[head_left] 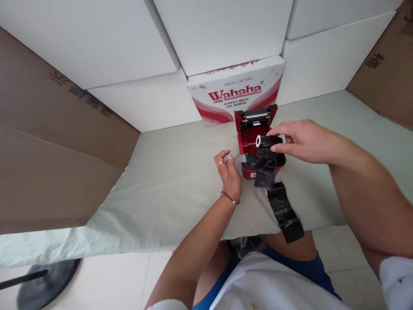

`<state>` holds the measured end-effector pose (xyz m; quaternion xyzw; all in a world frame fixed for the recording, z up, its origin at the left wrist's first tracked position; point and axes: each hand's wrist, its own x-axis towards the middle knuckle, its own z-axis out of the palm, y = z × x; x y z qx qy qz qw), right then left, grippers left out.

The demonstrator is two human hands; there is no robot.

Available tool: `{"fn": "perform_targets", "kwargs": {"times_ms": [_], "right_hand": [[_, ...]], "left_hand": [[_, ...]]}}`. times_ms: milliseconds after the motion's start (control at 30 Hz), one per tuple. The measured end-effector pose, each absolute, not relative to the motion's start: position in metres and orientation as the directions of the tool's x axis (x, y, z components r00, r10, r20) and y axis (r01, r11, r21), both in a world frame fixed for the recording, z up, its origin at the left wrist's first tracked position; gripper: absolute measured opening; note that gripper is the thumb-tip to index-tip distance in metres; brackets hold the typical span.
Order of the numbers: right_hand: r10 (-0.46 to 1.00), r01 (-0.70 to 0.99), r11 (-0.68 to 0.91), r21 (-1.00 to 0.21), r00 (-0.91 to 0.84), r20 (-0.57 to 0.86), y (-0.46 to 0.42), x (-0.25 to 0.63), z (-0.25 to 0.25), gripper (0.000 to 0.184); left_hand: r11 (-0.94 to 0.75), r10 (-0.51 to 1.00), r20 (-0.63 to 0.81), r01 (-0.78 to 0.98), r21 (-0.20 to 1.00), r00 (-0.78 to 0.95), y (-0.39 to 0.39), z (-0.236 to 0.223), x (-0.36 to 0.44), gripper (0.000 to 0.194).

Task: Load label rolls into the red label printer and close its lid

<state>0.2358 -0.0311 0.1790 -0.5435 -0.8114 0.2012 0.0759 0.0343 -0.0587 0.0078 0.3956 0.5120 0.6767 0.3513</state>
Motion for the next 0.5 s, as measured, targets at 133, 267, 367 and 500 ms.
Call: {"fn": "perform_targets", "kwargs": {"times_ms": [133, 267, 367, 500], "right_hand": [[0.942, 0.935, 0.307, -0.180, -0.325, -0.084, -0.005, 0.211, 0.152, 0.041], [0.957, 0.963, 0.258, -0.074, -0.265, -0.120, -0.001, 0.201, 0.140, 0.042], [0.960, 0.968, 0.246, -0.041, -0.250, -0.130, 0.001, 0.194, 0.134, 0.042], [0.963, 0.972, 0.235, -0.016, -0.235, -0.135, 0.007, 0.189, 0.129, 0.043]], "left_hand": [[-0.530, 0.795, 0.565, 0.202, 0.824, -0.219, -0.077, 0.025, 0.029, 0.047], [-0.656, 0.743, 0.665, 0.287, 0.699, 0.077, -0.082, 0.028, 0.034, 0.031], [-0.662, 0.740, 0.656, 0.326, 0.675, 0.146, -0.080, 0.024, 0.039, 0.024], [-0.687, 0.712, 0.676, 0.386, 0.616, 0.188, -0.079, 0.022, 0.039, 0.032]]}}
